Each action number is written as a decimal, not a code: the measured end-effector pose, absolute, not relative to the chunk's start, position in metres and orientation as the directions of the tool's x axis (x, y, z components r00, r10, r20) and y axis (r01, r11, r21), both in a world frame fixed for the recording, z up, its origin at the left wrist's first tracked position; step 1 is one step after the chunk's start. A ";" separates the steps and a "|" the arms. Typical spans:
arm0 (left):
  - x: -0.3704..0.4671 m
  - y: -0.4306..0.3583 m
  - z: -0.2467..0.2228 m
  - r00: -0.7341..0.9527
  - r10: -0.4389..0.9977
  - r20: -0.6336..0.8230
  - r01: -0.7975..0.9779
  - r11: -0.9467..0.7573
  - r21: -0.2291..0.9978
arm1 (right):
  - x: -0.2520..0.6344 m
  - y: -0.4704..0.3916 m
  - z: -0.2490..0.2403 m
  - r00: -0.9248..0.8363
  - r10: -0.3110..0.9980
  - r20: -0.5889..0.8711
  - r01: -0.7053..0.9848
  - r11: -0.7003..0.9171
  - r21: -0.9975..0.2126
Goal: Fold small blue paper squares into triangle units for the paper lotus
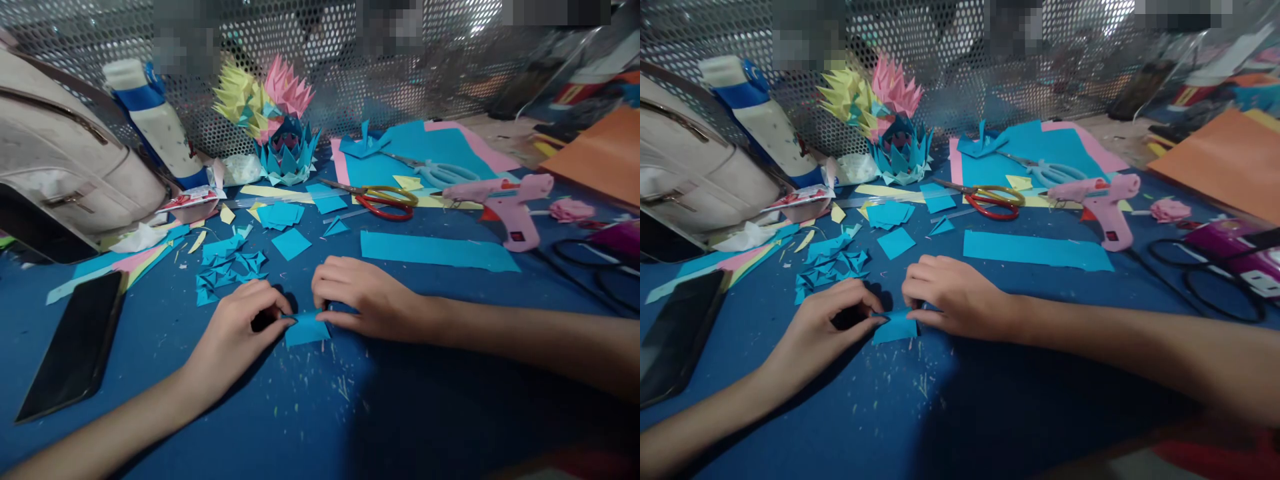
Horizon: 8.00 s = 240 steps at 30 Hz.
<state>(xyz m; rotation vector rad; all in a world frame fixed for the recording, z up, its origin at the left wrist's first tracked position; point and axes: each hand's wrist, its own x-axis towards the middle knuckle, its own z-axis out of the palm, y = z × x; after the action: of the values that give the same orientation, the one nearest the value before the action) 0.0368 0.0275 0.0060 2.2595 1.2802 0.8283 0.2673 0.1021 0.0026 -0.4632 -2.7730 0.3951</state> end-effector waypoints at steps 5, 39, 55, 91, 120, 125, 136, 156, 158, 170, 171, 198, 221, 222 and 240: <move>0.029 0.024 0.006 0.503 0.797 0.334 0.582 -0.598 0.551 | 0.270 0.105 0.004 -0.915 0.279 0.291 0.139 0.896 -0.422; 0.015 0.024 0.007 0.790 0.427 0.441 0.417 -0.900 0.124 | 0.278 0.112 0.001 -0.916 -0.020 0.401 -0.149 0.944 -0.294; 0.016 0.021 0.023 0.876 0.332 0.348 0.380 -0.922 -0.076 | 0.278 0.110 0.001 -0.916 -0.026 0.401 -0.137 0.959 -0.250; 0.045 -0.026 0.007 0.754 0.526 0.393 0.639 -0.726 -0.254 | 0.269 0.075 0.014 -0.938 0.215 0.273 0.234 0.972 0.038; 0.046 -0.022 0.004 0.782 0.463 0.417 0.602 -0.734 -0.315 | 0.274 0.095 0.002 -0.902 0.119 0.414 0.024 0.973 -0.228; 0.039 -0.005 0.005 0.733 0.486 0.475 0.618 -0.767 -0.169 | 0.272 0.097 0.004 -0.948 0.110 0.298 0.043 0.974 -0.223; 0.036 0.007 0.006 0.705 0.493 0.510 0.602 -0.796 -0.062 | 0.273 0.096 0.005 -0.937 0.172 0.304 0.118 0.975 -0.188; 0.043 0.013 0.012 0.553 0.703 0.447 0.639 -0.702 0.313 | 0.275 0.094 0.006 -0.868 0.193 0.457 0.067 0.958 -0.278; 0.045 0.013 0.013 0.496 0.764 0.412 0.621 -0.644 0.447 | 0.275 0.094 0.006 -0.870 0.197 0.452 0.063 0.954 -0.295; 0.058 0.009 0.012 0.380 0.844 0.379 0.569 -0.536 0.623 | 0.270 0.093 0.006 -0.898 0.172 0.405 0.041 0.949 -0.313; 0.058 0.009 0.012 0.367 0.852 0.373 0.568 -0.523 0.636 | 0.269 0.093 0.006 -0.893 0.202 0.403 0.038 0.924 -0.379; 0.038 0.020 0.008 0.455 0.813 0.363 0.703 -0.579 0.414 | 0.267 0.097 0.006 -0.831 0.446 0.334 0.126 0.735 -0.666; 0.026 0.008 0.005 0.706 0.528 0.471 0.531 -0.835 0.140 | 0.272 0.099 0.009 -0.902 0.324 0.285 0.085 0.781 -0.619; 0.026 0.008 0.005 0.702 0.532 0.473 0.535 -0.833 0.143 | 0.272 0.099 0.008 -0.903 0.322 0.283 0.084 0.780 -0.619; 0.028 0.005 -0.005 0.685 0.574 0.449 0.574 -0.804 0.152 | 0.272 0.102 0.006 -0.911 0.303 0.281 0.097 0.817 -0.568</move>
<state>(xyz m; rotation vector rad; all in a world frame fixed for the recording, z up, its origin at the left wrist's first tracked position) 0.0278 0.0045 -0.0050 2.8849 0.9826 0.7676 0.2722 0.1021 0.0059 -0.3014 -2.6403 0.7986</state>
